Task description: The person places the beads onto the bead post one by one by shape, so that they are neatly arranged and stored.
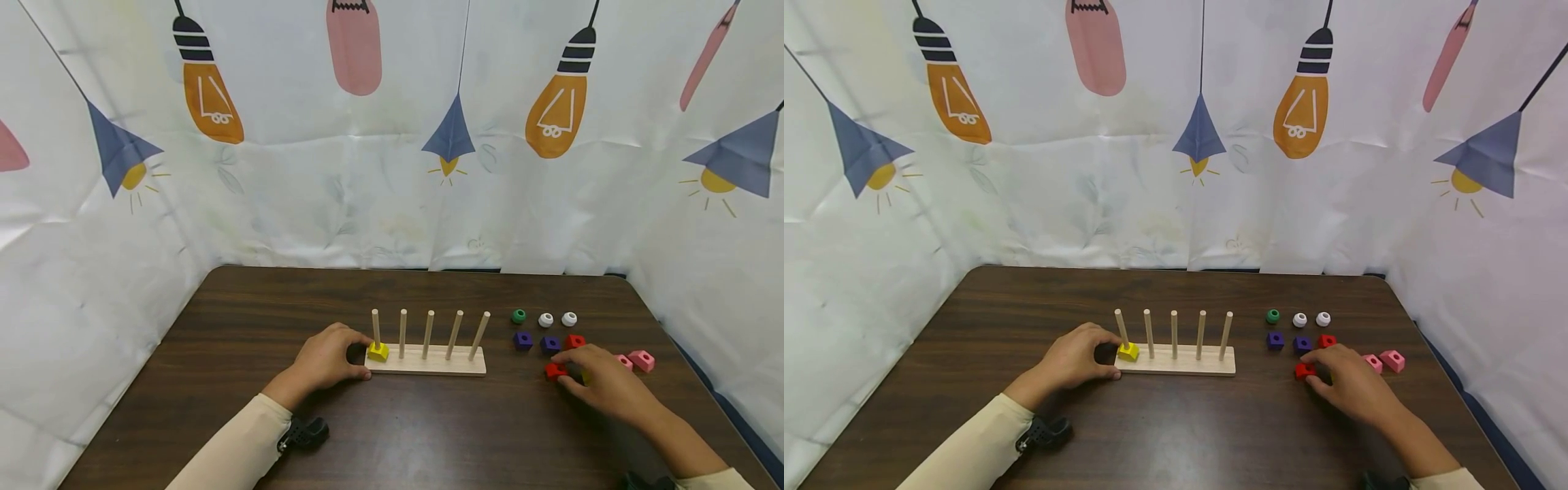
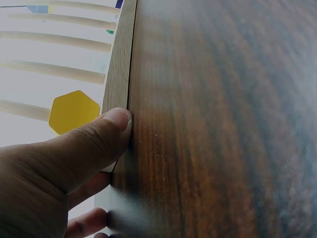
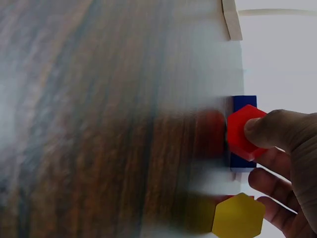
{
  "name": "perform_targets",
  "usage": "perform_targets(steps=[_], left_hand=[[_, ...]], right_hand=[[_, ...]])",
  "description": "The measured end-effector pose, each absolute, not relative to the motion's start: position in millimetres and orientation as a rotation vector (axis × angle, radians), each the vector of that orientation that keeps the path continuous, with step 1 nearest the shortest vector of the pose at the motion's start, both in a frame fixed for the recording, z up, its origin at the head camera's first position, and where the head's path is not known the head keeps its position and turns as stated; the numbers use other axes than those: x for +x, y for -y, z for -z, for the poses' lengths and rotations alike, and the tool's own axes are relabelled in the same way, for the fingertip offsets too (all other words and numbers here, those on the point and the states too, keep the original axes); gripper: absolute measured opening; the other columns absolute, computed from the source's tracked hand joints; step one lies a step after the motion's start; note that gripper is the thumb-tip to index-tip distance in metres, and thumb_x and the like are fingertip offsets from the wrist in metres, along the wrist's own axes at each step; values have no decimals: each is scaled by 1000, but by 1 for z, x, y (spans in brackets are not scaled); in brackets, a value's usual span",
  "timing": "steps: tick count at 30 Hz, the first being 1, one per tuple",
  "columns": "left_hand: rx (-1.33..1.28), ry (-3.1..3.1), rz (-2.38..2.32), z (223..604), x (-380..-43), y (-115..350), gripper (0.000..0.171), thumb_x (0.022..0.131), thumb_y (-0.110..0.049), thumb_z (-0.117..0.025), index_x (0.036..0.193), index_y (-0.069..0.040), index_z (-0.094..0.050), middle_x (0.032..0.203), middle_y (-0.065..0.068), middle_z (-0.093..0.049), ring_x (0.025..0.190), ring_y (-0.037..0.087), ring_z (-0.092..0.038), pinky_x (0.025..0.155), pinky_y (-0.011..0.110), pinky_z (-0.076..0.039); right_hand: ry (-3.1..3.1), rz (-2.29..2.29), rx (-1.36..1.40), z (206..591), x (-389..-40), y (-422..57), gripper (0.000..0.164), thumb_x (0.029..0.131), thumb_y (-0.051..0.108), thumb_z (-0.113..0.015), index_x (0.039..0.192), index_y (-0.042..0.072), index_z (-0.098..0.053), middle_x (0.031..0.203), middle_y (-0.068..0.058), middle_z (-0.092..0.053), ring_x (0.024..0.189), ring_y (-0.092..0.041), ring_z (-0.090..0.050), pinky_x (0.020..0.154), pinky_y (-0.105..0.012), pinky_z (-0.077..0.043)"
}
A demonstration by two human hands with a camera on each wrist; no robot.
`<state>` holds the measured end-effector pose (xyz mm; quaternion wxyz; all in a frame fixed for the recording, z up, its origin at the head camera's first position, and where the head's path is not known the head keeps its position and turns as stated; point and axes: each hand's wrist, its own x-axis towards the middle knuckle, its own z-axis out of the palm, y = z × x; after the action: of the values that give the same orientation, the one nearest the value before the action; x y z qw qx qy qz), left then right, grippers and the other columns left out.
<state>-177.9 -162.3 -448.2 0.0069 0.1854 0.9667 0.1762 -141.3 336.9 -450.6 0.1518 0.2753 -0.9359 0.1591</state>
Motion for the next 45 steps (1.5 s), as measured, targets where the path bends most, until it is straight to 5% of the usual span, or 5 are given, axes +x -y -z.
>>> perform_targets(steps=[16, 23, 31, 45], left_hand=[[568, -3016, -567, 447, -177, 161, 53, 71, -45, -94, 119, -28, -77, 115, -7, -69, 112, 19, -61, 87, 48, -53], [580, -3014, -567, 447, -178, 161, 53, 71, -44, -94, 118, -28, -77, 113, -7, -69, 109, 18, -61, 85, 48, -53], [574, -3012, -563, 446, -178, 161, 53, 70, -45, -94, 118, -28, -78, 113, -6, -69, 110, 19, -61, 85, 48, -53], [565, -3019, -566, 447, -179, 162, 53, 69, -46, -95, 117, -31, -78, 115, -8, -69, 110, 17, -61, 82, 47, -54]], right_hand=[[2653, -472, 803, 421, -150, -310, 38, 73, 9, -92, 106, 17, -75, 100, 9, -70, 86, -16, -68, 70, -36, -56], [2718, -522, 766, 394, -151, -297, 36, 80, 13, -89, 112, 20, -74, 100, 12, -69, 71, -4, -52, 59, -26, -45], [2733, -529, 787, 367, -152, -285, 36, 84, 16, -87, 117, 17, -73, 108, 7, -71, 84, -10, -64, 66, -33, -51], [2656, -504, 897, 339, -162, -263, 35, 84, 13, -85, 117, 15, -73, 106, 6, -71, 81, -7, -61, 65, -33, -52]])
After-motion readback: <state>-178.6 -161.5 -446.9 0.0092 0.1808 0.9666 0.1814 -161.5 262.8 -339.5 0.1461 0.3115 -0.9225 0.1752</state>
